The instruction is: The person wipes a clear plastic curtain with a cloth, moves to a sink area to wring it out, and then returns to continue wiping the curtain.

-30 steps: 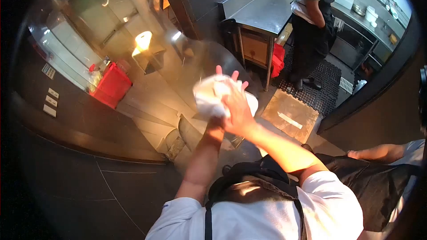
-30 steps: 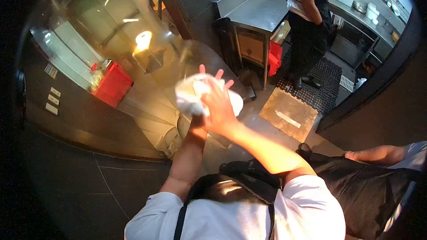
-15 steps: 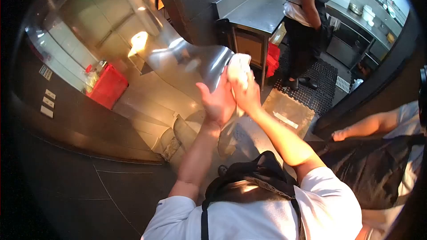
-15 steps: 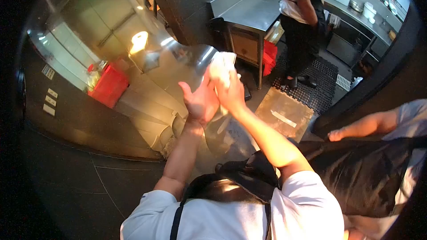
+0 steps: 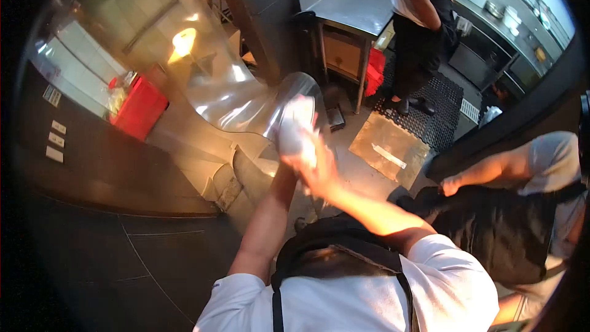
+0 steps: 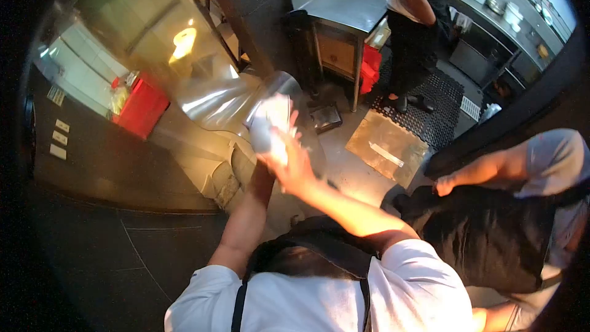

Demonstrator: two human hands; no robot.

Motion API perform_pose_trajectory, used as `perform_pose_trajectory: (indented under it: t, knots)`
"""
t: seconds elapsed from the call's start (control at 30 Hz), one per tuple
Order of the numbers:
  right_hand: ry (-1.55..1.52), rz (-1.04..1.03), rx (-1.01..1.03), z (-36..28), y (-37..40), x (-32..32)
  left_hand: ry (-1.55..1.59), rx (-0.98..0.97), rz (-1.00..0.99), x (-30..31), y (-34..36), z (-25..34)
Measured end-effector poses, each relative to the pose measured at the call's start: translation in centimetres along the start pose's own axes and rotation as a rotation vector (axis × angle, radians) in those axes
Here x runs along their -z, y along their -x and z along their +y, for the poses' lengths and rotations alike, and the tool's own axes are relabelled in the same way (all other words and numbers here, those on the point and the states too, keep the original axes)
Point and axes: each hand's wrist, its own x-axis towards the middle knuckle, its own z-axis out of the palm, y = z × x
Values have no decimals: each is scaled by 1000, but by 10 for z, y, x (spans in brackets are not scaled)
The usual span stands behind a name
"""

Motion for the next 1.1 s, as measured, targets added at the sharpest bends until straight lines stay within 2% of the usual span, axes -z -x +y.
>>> perform_pose_trajectory:
  t: [0.07,0.1,0.13,0.17,0.2,0.23,0.27,0.33,0.37,0.4,0.47,0.5,0.53,0.6,0.63,0.67,0.7,0.73,0.77,0.8,0.83,0.87,0.9,0.93,1.0,1.03,1.07,1.1]
  knots:
    - [276,-36,319,3,20,-4,105,144,13,-29,-7,41]
    - [151,-17,108,17,18,-8,184,182,-35,-37,-10,52]
    - [-43,45,-65,33,7,-8,469,307,-235,-31,-16,57]
    - [-233,113,-229,48,-18,-6,350,265,-283,-52,-15,75]
    - [-238,342,-255,35,-54,1,229,226,-328,-82,-11,98]
    - [-558,225,-394,44,-80,17,258,165,-407,-91,-12,112]
    - [-711,172,-338,2,-99,29,174,49,-379,-87,-15,103]
    - [-258,216,-21,-12,-107,16,-7,-181,-340,-77,-22,78]
    - [-132,221,161,-4,-89,1,-179,-199,-263,-78,-20,73]
    - [-283,133,-22,-19,-69,0,-351,-205,-187,-79,-17,68]
    - [-67,-22,478,-16,-52,10,-116,-31,-184,-72,-27,64]
    - [-112,-130,310,-4,-53,19,-42,0,-85,-58,-42,55]
    - [-32,-96,333,15,-60,23,-163,-7,-49,-84,-33,54]
    - [55,67,321,52,-98,36,-32,49,-10,-51,-43,24]
    - [44,100,294,53,-119,44,182,103,47,-73,-42,19]
    - [92,71,290,43,-125,51,157,96,6,-84,-45,13]
    - [140,42,287,33,-130,57,-73,-15,-63,-83,-57,7]
    - [70,70,380,32,-112,50,-300,-129,-136,-82,-70,3]
    - [116,38,484,21,-96,56,-232,7,-170,-105,-64,16]
    - [160,2,589,11,-81,64,-12,52,-235,-69,-90,9]
    - [255,-118,645,35,-64,69,-57,77,-151,-85,-87,11]
    - [229,-62,547,62,-71,76,-99,106,-63,-101,-82,12]
    - [208,-13,446,89,-89,84,114,168,-171,-90,-92,-1]
    - [190,38,340,106,-108,92,271,154,-17,-95,-97,-12]
    - [41,153,149,88,-152,117,275,86,-19,-130,-99,-29]
    - [32,155,180,72,-153,121,235,96,-1,-116,-106,-34]
    - [73,134,178,86,-143,106,40,63,65,-90,-118,-34]
    - [60,100,308,65,-130,103,15,113,-39,-100,-124,-26]
